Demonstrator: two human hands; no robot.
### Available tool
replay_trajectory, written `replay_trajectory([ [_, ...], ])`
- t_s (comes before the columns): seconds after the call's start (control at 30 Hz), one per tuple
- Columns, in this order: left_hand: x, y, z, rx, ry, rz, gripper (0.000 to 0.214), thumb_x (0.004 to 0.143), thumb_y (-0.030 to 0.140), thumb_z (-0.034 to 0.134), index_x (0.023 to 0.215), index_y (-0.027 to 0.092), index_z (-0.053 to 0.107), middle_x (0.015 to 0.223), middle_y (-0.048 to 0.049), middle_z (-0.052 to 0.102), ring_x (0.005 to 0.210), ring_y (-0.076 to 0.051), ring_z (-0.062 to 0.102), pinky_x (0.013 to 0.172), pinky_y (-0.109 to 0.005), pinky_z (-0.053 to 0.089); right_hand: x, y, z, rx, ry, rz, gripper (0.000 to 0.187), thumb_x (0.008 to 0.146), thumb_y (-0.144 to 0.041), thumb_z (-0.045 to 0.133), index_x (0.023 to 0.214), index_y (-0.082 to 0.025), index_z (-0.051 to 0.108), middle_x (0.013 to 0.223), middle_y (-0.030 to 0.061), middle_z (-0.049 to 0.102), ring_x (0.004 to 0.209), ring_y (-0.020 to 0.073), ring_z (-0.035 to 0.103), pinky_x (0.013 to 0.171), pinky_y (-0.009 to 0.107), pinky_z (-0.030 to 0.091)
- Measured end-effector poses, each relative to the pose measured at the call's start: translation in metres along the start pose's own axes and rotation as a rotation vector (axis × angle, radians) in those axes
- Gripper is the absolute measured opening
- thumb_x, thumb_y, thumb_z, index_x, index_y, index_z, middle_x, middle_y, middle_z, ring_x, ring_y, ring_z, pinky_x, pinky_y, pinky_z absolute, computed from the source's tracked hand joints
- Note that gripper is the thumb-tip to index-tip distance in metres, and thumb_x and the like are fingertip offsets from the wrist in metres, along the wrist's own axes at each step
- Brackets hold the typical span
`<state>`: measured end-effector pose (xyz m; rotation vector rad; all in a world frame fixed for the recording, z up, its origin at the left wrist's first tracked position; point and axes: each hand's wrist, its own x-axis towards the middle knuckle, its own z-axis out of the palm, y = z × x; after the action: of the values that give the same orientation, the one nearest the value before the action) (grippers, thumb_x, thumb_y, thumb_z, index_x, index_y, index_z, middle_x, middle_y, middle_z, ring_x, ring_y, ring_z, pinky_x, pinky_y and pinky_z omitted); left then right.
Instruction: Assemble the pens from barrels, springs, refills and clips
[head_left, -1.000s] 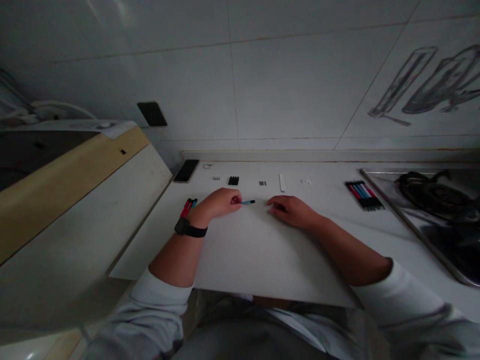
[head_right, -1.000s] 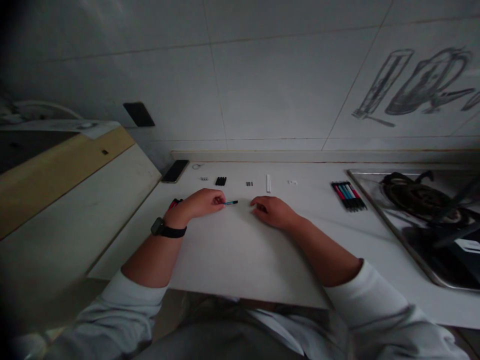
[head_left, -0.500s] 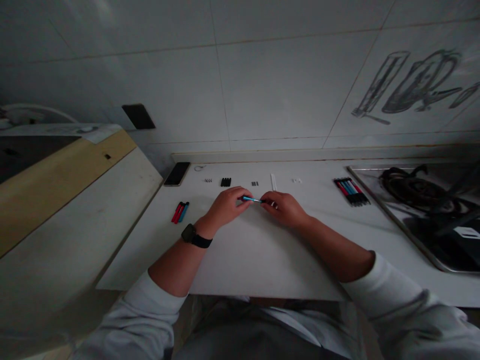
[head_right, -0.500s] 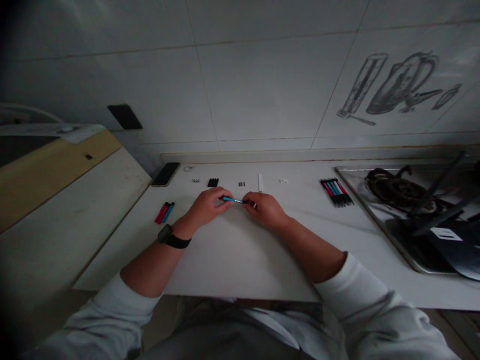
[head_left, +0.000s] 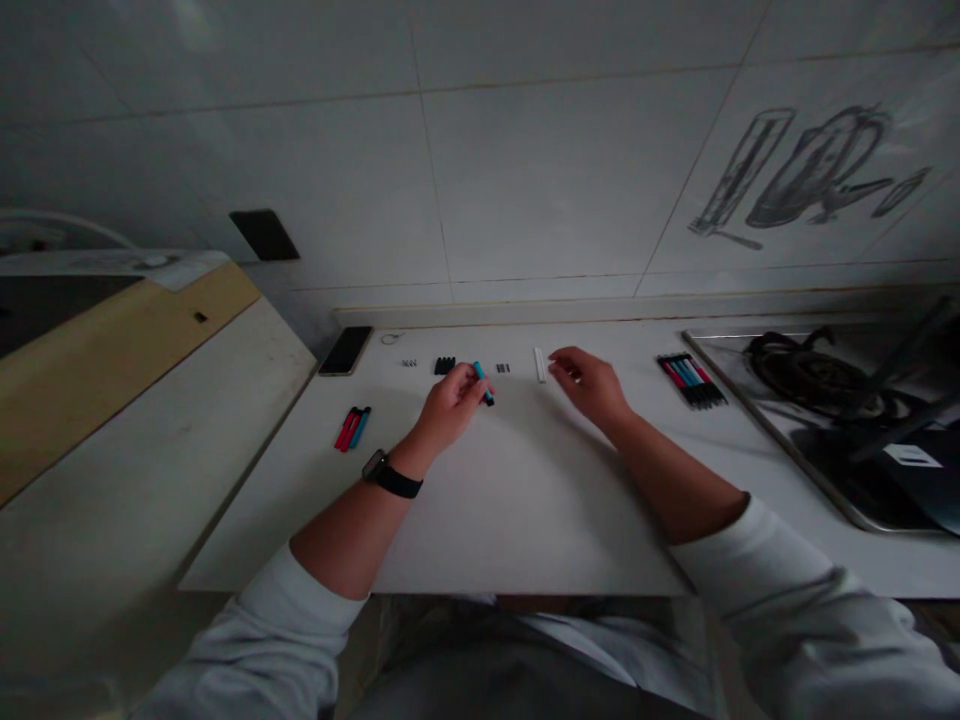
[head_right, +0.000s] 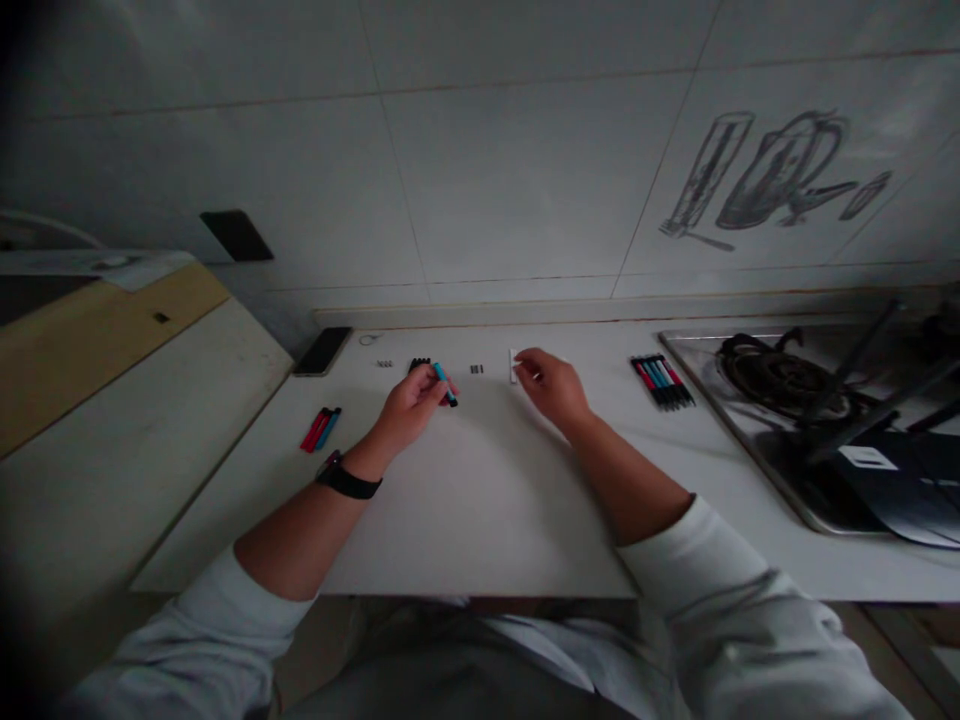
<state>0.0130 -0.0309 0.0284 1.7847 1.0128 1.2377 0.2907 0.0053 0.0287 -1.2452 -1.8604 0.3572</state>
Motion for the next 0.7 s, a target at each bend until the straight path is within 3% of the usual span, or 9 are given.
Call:
replay_trajectory([
  [0.1,-0.001,-0.002,-0.006,0.285,0.000,0.036,0.014,0.101,0.033,0.056,0.107,0.021,0.059,0.094,-0.0042,0.073,0.083,-0.016,0.069,0.075,-0.028,0.055,0.015,0.043,-0.026,-0.134,0.211,0.185,0.029,0.091,-0.032,0.059,0.116,-0.020,0.069,0.095,0.0076,0.075,0.080,0.0198,0.068,0.076,0.032,0.051],
  [0.17,-0.002,-0.002,-0.008,0.452,-0.025,0.068,0.012,0.100,0.030,0.057,0.109,0.022,0.060,0.094,-0.0036,0.074,0.083,-0.016,0.069,0.074,-0.028,0.054,0.019,0.067,-0.038,-0.270,0.186,0.293,0.030,0.088,-0.029,0.061,0.114,-0.018,0.071,0.096,0.0083,0.075,0.082,0.0209,0.067,0.079,0.033,0.050],
  [0.27,-0.002,0.000,-0.009,0.567,-0.055,0.095,0.012,0.100,0.028,0.057,0.110,0.022,0.061,0.094,-0.0032,0.074,0.083,-0.017,0.069,0.074,-0.029,0.053,0.019,0.085,-0.041,-0.437,0.045,0.368,0.030,0.085,-0.030,0.065,0.112,-0.018,0.073,0.102,0.0092,0.075,0.089,0.0227,0.067,0.083,0.034,0.049],
  [0.4,-0.002,0.002,-0.008,0.601,-0.081,0.098,0.013,0.101,0.029,0.056,0.110,0.022,0.061,0.094,-0.0036,0.074,0.081,-0.016,0.069,0.073,-0.029,0.052,0.020,0.085,-0.030,-0.595,-0.052,0.386,0.031,0.087,-0.035,0.065,0.110,-0.018,0.075,0.109,0.0121,0.072,0.098,0.0248,0.066,0.085,0.033,0.048],
  [0.7,-0.003,0.001,-0.007,0.603,-0.112,0.078,0.013,0.101,0.029,0.057,0.109,0.022,0.062,0.093,-0.0033,0.074,0.080,-0.016,0.069,0.071,-0.029,0.053,0.024,0.077,-0.024,-0.726,-0.073,0.439,0.029,0.092,-0.030,0.054,0.103,-0.016,0.076,0.110,0.0168,0.070,0.097,0.0268,0.067,0.079,0.034,0.049],
])
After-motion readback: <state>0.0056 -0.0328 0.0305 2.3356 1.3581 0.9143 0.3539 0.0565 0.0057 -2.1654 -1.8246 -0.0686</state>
